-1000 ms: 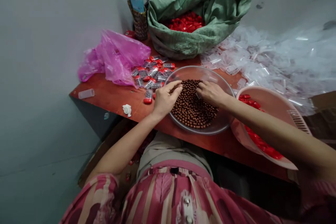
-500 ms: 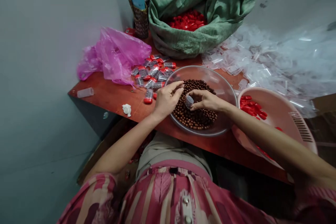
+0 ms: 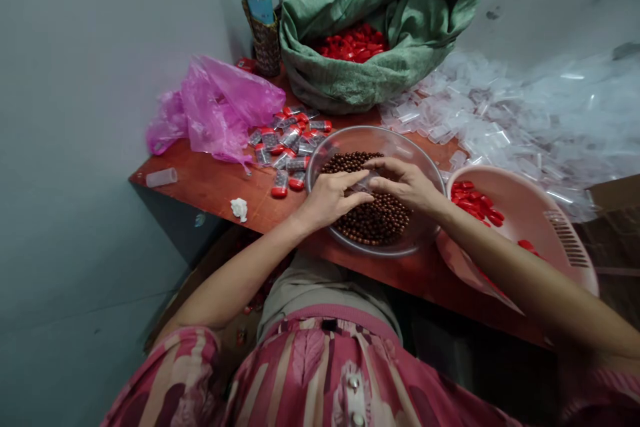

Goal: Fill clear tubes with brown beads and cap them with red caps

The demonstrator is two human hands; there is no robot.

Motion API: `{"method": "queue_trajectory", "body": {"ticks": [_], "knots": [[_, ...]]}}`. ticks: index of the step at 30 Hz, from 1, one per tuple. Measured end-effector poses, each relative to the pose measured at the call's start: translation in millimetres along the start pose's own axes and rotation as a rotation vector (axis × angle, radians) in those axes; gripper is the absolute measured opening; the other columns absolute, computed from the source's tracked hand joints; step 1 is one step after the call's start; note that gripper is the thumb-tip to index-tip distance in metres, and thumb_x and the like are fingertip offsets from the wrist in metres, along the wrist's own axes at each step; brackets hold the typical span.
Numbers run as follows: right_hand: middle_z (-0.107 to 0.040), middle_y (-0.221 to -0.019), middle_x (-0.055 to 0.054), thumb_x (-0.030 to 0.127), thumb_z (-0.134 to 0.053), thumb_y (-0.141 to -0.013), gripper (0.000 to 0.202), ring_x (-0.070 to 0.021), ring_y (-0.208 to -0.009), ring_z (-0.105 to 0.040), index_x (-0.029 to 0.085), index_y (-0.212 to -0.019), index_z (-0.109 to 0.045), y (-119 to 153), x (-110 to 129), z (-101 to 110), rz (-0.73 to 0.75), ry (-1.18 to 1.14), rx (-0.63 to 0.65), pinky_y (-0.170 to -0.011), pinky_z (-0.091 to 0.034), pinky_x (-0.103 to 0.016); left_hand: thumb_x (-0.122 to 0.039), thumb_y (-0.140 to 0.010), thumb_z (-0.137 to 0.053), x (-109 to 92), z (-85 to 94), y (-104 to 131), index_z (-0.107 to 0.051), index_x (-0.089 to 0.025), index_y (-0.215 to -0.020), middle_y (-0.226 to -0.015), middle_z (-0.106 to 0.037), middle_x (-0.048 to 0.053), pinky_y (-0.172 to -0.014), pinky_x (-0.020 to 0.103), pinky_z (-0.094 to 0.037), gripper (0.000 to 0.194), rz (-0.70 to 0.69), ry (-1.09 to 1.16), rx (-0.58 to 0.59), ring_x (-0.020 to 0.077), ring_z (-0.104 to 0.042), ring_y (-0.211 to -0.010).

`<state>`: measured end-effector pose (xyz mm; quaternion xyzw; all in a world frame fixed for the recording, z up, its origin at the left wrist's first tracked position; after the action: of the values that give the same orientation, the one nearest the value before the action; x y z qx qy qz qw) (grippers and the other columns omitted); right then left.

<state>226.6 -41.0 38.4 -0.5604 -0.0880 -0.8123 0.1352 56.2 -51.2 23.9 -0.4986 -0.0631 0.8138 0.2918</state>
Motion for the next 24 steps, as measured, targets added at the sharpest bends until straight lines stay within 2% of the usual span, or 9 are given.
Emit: {"method": "queue_trajectory", "body": {"ticks": [3,6,11,14,16,18,20,22,24], "knots": [[-0.069,-0.121,-0.006,0.038,-0.072,-0.078,0.029,-0.0264,-0.118,-0.06,0.026,-0.105,-0.073,1.4,18.0,8.3,0.22,0.318,0.139,-0.106,-0.043,-0.042,-0.033,-0.08,-0.07,-2.1,2.2,-0.6,-0.074,-0.016,-0.102,-0.092,-0.078,0.005,-0.077,0.029,-0.055,0.028,0.04,0.044,0.049,0.0197,-0.072,-0.082],[-0.071,-0.116,-0.005,0.037,-0.067,-0.082,0.026,-0.0249,-0.107,-0.066,0.027,-0.106,-0.072,0.5,24.2,8.8,0.258,0.428,0.29,-0.098,-0.047,-0.038,-0.026,-0.077,-0.069,-1.8,2.1,0.5,-0.068,-0.016,-0.102,-0.083,-0.075,0.002,-0.071,0.026,-0.056,0.027,0.106,0.152,0.08,0.0171,-0.072,-0.075],[-0.071,-0.108,-0.009,0.039,-0.065,-0.083,0.036,-0.0236,-0.096,-0.067,0.019,-0.113,-0.066,-3.9,20.8,6.1,0.342,0.623,0.346,-0.085,-0.05,-0.033,-0.024,-0.073,-0.072,4.9,-6.2,3.0,-0.053,-0.02,-0.109,-0.087,-0.072,0.0,-0.07,0.026,-0.06,0.041,0.213,0.452,0.1,0.0166,-0.073,-0.079],[-0.067,-0.112,-0.015,0.036,-0.061,-0.086,0.04,-0.0258,-0.1,-0.064,0.013,-0.119,-0.063,-8.9,5.6,7.2,0.411,0.899,0.346,-0.084,-0.05,-0.035,-0.028,-0.07,-0.078,11.3,-6.0,2.4,-0.054,-0.02,-0.111,-0.103,-0.072,0.006,-0.079,0.029,-0.06,0.048,0.244,0.52,-0.049,0.02,-0.073,-0.095],[-0.066,-0.107,-0.017,0.026,-0.055,-0.089,0.029,-0.0264,-0.096,-0.063,0.011,-0.111,-0.065,-14.2,-11.9,5.4,0.392,1.151,0.361,-0.081,-0.049,-0.036,-0.031,-0.074,-0.076,16.5,-3.0,3.3,-0.056,-0.019,-0.109,-0.108,-0.072,0.008,-0.085,0.03,-0.059,0.043,0.261,0.555,-0.222,0.0207,-0.071,-0.101],[-0.066,-0.101,-0.018,0.015,-0.048,-0.089,0.023,-0.0254,-0.093,-0.062,0.01,-0.1,-0.068,-18.5,-29.4,-4.1,0.37,1.316,0.431,-0.081,-0.048,-0.037,-0.032,-0.079,-0.072,19.9,-2.2,4.9,-0.058,-0.018,-0.107,-0.106,-0.073,0.008,-0.088,0.032,-0.058,0.034,0.251,0.569,-0.318,0.0199,-0.071,-0.1],[-0.066,-0.101,-0.017,0.009,-0.046,-0.087,0.024,-0.024,-0.095,-0.061,0.011,-0.097,-0.068,-20.1,-41.2,-22.3,0.394,1.292,0.547,-0.083,-0.047,-0.037,-0.031,-0.081,-0.07,21.1,-2.4,6.2,-0.061,-0.018,-0.105,-0.104,-0.074,0.008,-0.09,0.032,-0.058,0.029,0.22,0.551,-0.335,0.0191,-0.072,-0.1],[-0.065,-0.106,-0.015,0.009,-0.051,-0.083,0.025,-0.0228,-0.097,-0.061,0.013,-0.102,-0.067,-19.6,-44.9,-42.5,0.429,1.137,0.642,-0.084,-0.048,-0.036,-0.029,-0.083,-0.067,21.2,-0.9,7.6,-0.062,-0.017,-0.104,-0.104,-0.075,0.007,-0.091,0.031,-0.057,0.025,0.193,0.511,-0.347,0.0181,-0.072,-0.099],[-0.065,-0.11,-0.012,0.011,-0.058,-0.079,0.031,-0.0223,-0.099,-0.062,0.014,-0.109,-0.066,-18.8,-42.9,-55.0,0.411,0.95,0.666,-0.085,-0.049,-0.035,-0.028,-0.086,-0.063,20.4,2.2,8.8,-0.064,-0.017,-0.104,-0.104,-0.075,0.007,-0.091,0.03,-0.056,0.021,0.174,0.457,-0.365,0.0171,-0.071,-0.098]]}}
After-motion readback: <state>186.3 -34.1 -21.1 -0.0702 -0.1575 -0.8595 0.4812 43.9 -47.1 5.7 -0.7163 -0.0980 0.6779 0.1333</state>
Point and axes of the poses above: each hand's wrist, its own y-axis away from the middle knuckle, its own z-axis out of the back of the hand, x = y × z, the point moved 4 cm from there along -y, towards the middle knuckle
